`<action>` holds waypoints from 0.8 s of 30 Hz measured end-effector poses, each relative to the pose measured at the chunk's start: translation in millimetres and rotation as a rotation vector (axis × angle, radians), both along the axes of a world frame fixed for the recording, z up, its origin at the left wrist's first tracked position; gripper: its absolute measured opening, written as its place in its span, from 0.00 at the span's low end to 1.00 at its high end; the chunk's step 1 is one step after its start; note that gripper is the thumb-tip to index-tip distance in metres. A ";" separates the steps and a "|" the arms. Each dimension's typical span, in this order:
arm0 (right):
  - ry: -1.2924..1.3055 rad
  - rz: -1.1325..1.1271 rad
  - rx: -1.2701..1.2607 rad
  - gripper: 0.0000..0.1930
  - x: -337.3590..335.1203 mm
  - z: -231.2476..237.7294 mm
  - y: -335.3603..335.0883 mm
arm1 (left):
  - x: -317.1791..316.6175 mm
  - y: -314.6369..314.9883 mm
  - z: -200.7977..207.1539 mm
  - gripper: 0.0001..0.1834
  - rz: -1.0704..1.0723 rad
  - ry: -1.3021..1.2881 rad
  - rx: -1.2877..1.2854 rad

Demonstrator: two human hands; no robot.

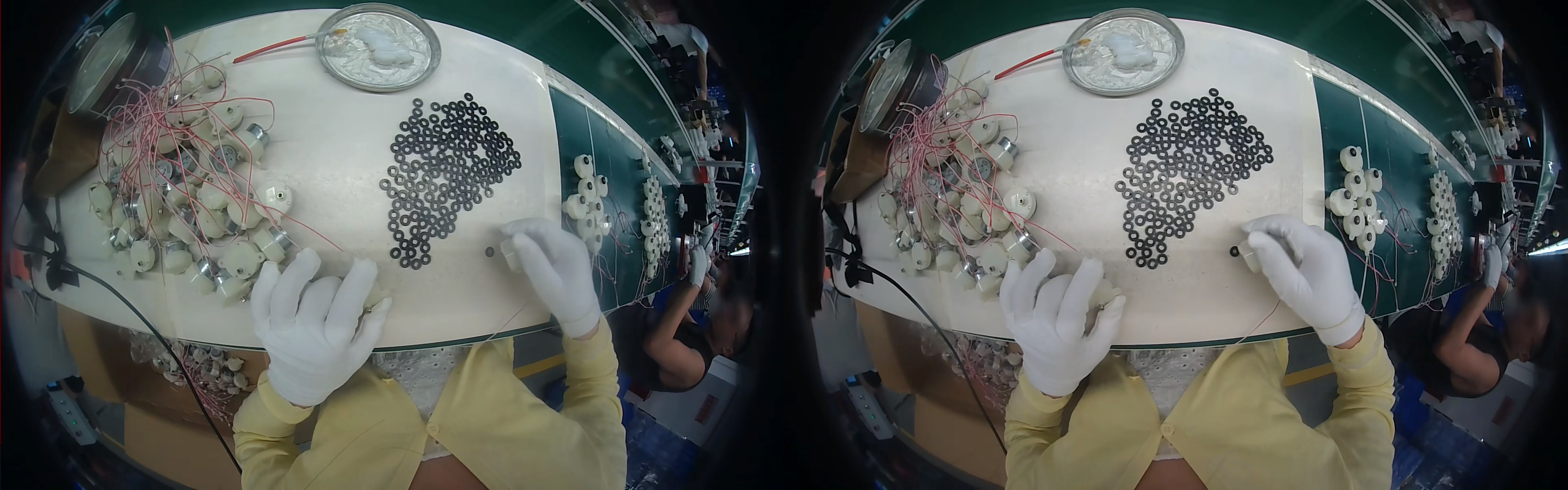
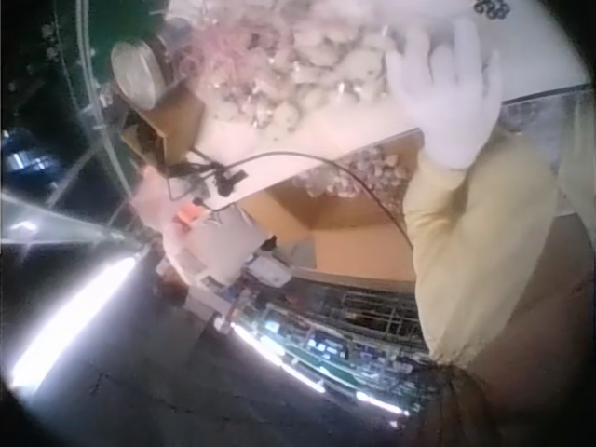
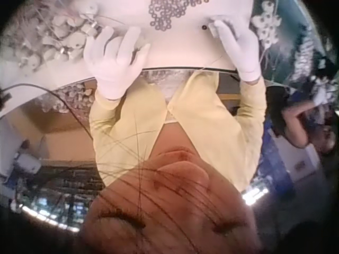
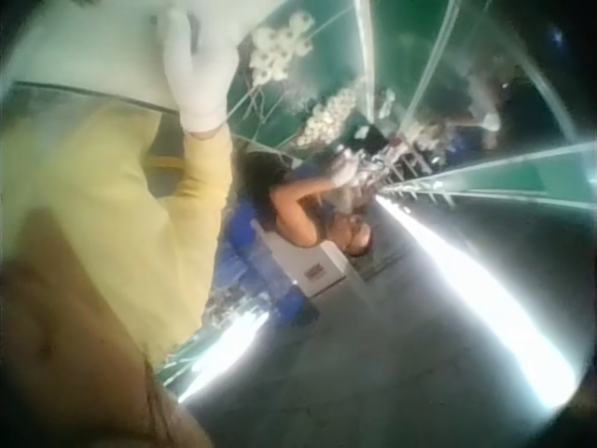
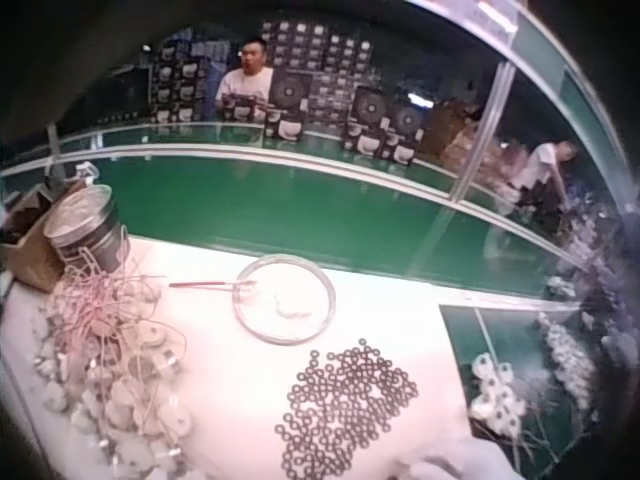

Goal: The person assembles small white electronic components by hand, picking up metal washers and inserting them into the units. The person then uses a small brush to apply a white substance to the components. The assembled units are placed on a green workbench.

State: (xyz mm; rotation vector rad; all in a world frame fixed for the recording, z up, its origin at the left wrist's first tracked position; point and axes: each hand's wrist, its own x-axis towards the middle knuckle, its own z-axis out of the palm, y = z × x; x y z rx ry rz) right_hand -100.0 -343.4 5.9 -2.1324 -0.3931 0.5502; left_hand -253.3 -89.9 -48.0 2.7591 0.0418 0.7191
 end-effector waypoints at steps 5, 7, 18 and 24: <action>-0.600 0.326 -0.214 0.11 -0.4 -7.4 4.4 | -1.3 0.4 -0.7 0.27 0.001 0.016 0.001; -0.787 0.411 -0.289 0.12 -1.4 -7.7 4.1 | -1.7 0.5 -0.9 0.27 0.000 0.020 0.001; -0.914 0.546 -0.455 0.15 -7.0 13.8 5.3 | -4.8 0.5 -3.5 0.28 -0.003 0.030 0.000; -0.954 0.709 -0.603 0.15 -6.9 20.6 15.5 | -6.1 0.5 -2.7 0.29 0.003 0.041 0.011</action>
